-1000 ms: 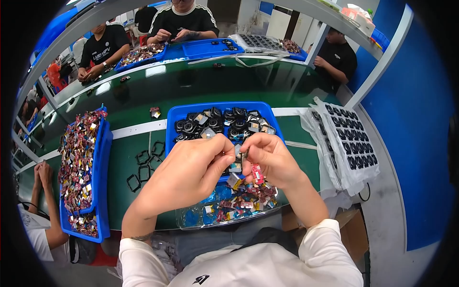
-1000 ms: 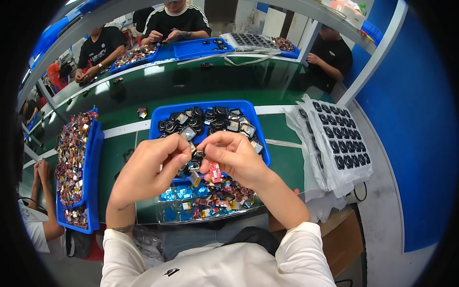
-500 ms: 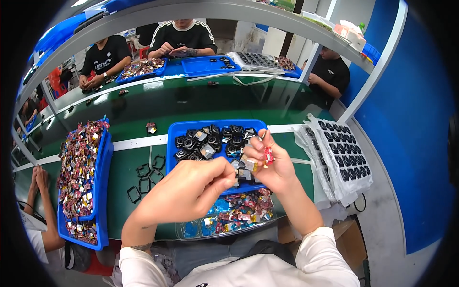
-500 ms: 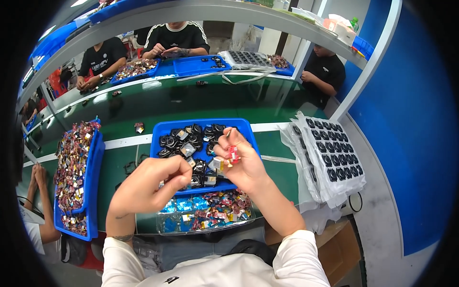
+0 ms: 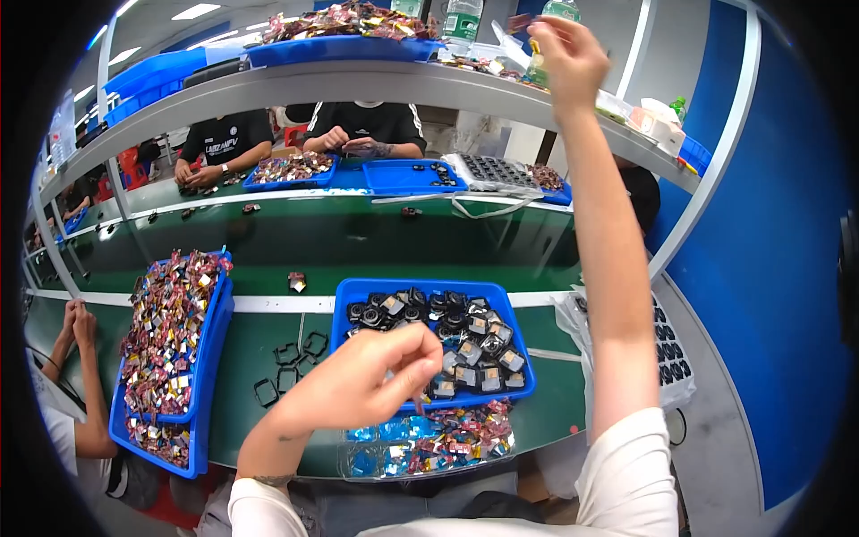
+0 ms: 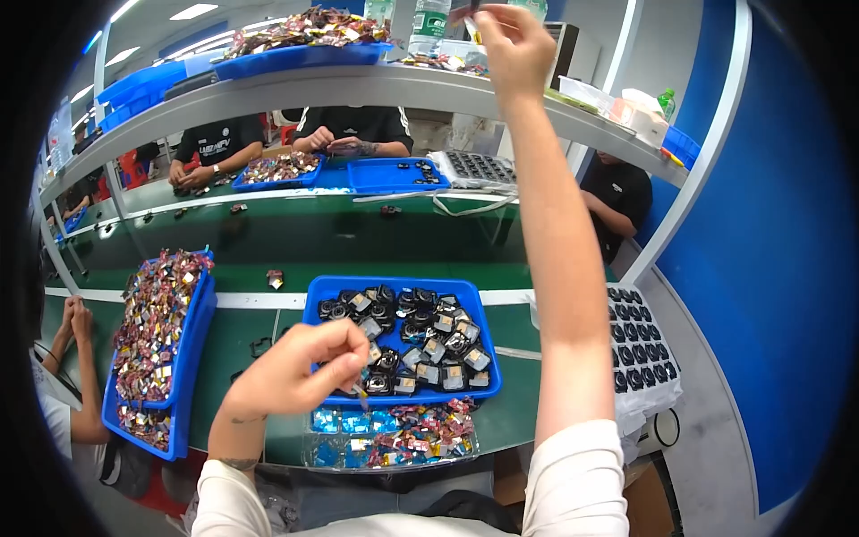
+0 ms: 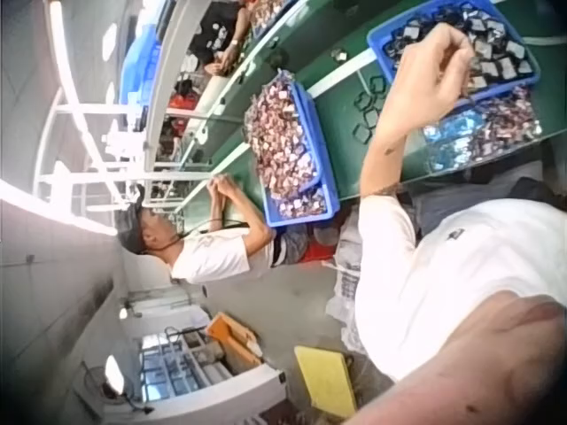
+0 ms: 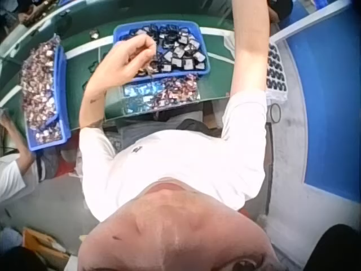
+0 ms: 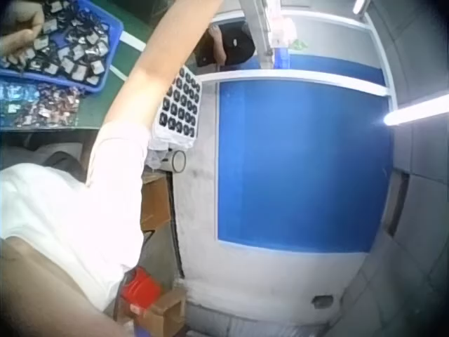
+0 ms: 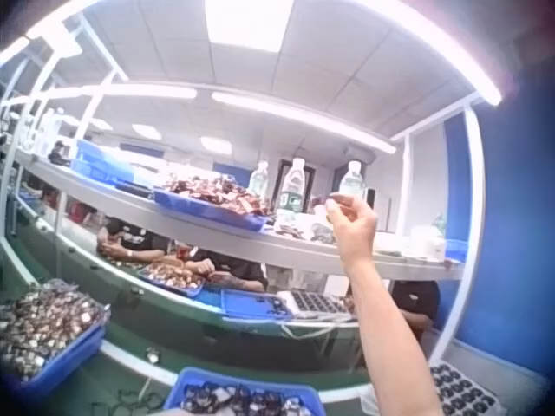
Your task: Assembling small electronic modules by manually fitting lenses into housings and sorting parts.
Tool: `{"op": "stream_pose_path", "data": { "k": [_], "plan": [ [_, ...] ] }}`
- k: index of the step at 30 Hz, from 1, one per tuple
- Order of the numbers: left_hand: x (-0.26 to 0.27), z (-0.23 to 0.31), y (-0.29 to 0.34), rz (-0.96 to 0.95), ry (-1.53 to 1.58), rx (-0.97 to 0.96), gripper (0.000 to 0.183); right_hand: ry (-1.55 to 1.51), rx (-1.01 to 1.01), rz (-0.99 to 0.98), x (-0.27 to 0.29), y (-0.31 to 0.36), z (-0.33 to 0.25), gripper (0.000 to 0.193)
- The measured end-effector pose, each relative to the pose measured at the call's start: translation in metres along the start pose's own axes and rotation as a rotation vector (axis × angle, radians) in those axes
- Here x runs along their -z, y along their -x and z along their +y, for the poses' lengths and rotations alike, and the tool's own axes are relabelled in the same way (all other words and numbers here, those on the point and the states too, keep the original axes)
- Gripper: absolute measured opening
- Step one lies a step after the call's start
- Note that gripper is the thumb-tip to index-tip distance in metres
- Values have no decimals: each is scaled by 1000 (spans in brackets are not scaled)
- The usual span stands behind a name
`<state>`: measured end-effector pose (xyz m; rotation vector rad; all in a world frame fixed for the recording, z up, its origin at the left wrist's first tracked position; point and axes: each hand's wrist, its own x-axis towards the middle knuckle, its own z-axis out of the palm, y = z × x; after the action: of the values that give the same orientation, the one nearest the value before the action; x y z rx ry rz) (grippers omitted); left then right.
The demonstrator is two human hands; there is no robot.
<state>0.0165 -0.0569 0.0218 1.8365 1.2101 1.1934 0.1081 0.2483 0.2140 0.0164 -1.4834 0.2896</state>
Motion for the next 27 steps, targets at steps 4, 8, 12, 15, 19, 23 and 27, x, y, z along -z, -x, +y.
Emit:
{"op": "stream_pose_path", "data": {
  "k": [4, 8, 12, 15, 19, 23, 27],
  "plan": [
    [7, 3, -3, 60, 355, 29, 12, 581, 214, -233, 4, 11, 26, 25],
    [18, -6, 2, 157, 437, -60, 13, -264, -351, -449, -2, 124, -74, 19],
    [13, -9, -4, 204, 459, -98, 13, -611, -675, -871, 27, 215, -135, 27],
    [9, -11, -8, 216, 456, -94, 10, -669, -807, -762, 36, 239, -144, 40],
    [3, -14, -11, 277, 372, -66, 11, -661, -876, -716, 41, 248, -138, 34],
    [2, -18, -15, 341, 264, -55, 9, -397, -793, -754, 45, 251, -130, 16],
    [-3, -24, -19, 333, 220, -40, 9, -617, -944, -752, 47, 252, -127, 13]
  ]
}}
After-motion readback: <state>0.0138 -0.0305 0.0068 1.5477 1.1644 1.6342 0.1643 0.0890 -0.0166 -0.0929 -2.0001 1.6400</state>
